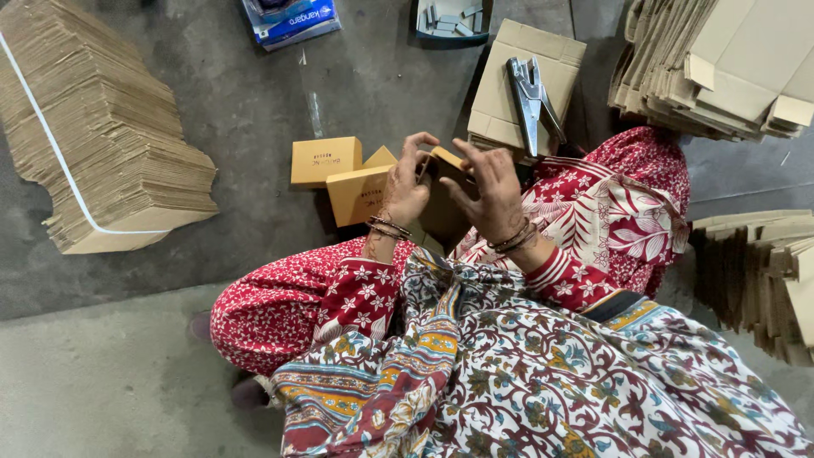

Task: The person sits on the floor and assembles small cardboard boxes by folding the flaps and securing them with a handheld stapler. The person handles the boxes one at a time, placing finished units into a growing pile.

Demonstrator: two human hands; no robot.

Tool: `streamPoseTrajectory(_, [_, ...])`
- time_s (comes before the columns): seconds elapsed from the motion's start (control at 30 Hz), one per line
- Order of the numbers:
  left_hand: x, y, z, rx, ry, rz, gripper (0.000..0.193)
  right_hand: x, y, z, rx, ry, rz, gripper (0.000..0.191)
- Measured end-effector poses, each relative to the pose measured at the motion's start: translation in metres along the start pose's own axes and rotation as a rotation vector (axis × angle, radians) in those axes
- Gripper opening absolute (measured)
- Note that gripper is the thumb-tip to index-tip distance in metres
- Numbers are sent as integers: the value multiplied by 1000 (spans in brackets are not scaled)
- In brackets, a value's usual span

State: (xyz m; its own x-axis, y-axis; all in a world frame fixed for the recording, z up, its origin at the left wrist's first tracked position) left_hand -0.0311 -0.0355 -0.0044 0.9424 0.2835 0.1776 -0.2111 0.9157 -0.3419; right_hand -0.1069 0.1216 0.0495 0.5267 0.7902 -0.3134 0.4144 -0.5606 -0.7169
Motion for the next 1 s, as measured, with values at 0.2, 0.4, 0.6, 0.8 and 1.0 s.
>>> streamPoseTrajectory(0.2, [3,2,-3,419,120,-145,57,-8,5,8,-102,57,25,29])
streamPoseTrajectory(0.4, [19,19,-3,1330,-80,-481,70,-29,-9,32,-571,139,-59,14])
streamPoseTrajectory(0.6, [10,19,-2,1364,110,-345,69,-48,7,78,-640,187,-57,23])
streamPoseTrajectory(0.8, [5,-13,-3,1337,210,-88,61,-37,-6,151,395,556,-162,83])
streamPoseTrajectory(1.0, [10,-25,7,1195,299,-150,65,-25,-4,177,223,822,-246,84])
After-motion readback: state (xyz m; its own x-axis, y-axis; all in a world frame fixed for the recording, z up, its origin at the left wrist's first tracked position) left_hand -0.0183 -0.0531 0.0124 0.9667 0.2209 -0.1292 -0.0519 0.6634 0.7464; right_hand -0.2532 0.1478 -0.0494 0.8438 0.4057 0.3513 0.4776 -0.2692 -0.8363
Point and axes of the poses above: each hand's wrist, its own x-axis away from the middle knuckle, its own y-axis out of the palm, z = x × y, the point moved 3 cm from there along -x, towards the middle knuckle, and after that the axes turned 9 degrees about -z, right-handed, at the moved point
